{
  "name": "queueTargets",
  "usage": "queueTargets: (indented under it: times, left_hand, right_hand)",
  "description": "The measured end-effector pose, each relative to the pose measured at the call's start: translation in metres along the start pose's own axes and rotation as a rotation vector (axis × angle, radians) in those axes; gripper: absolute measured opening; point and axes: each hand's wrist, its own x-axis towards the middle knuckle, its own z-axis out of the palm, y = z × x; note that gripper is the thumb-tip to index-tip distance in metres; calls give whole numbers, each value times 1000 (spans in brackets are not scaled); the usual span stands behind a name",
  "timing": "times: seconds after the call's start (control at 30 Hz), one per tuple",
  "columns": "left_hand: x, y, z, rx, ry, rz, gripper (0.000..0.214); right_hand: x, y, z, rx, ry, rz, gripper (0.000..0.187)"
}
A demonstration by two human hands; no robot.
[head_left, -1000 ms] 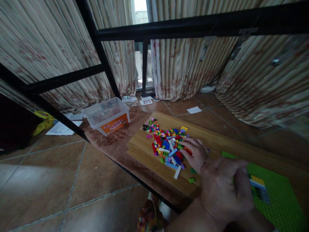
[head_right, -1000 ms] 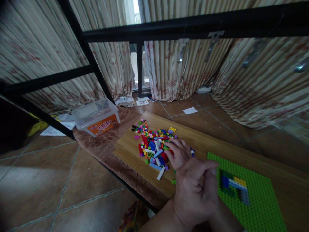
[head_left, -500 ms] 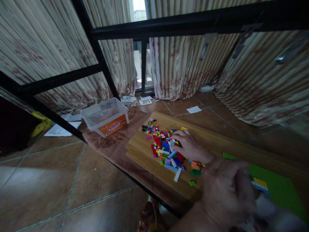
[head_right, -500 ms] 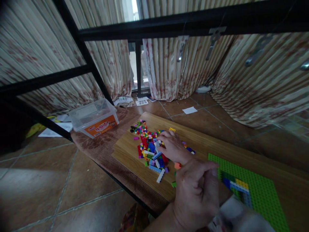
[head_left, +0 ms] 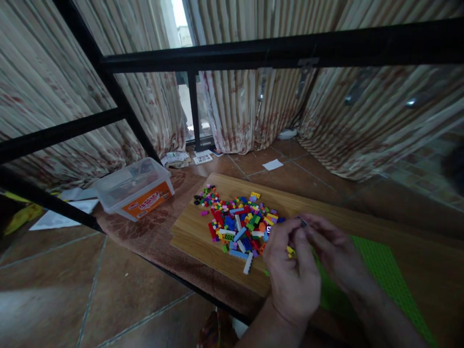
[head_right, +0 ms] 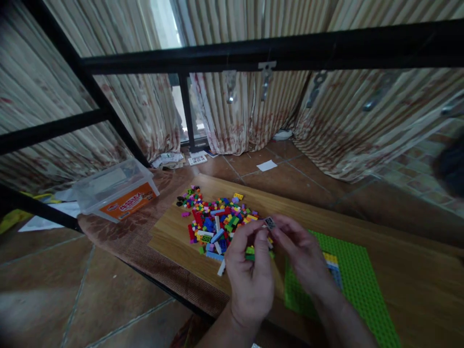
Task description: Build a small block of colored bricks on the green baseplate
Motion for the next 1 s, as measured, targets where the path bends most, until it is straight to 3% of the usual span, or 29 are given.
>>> queueTargets:
  times: [0.13, 0.23, 0.3, 0.53, 0.8, 1.0]
  left_hand:
    - [-1, -14, 18, -181, -109, -372, 20]
    - [-10, -21, 35, -459, -257, -687, 31]
    - [-17, -21, 43, -607, -321, -794, 34]
    - [-30, -23, 60, -689, -354, -967, 35]
    - [-26, -30, 71, -614, -340, -907, 34]
    - [-21, -34, 73, -509, -417, -934, 28]
  right_hand:
    - [-40, -11, -25, 103, 187, 10, 39]
    - [-55, -6, -36, 124, 205, 26, 39]
    - [-61, 1, -43, 100, 191, 34, 37]
    - [-77, 0, -69, -163, 196, -78, 33]
    - [-77, 2, -88, -480, 295, -397, 25]
    - [-76, -1, -100, -469, 207, -385, 20]
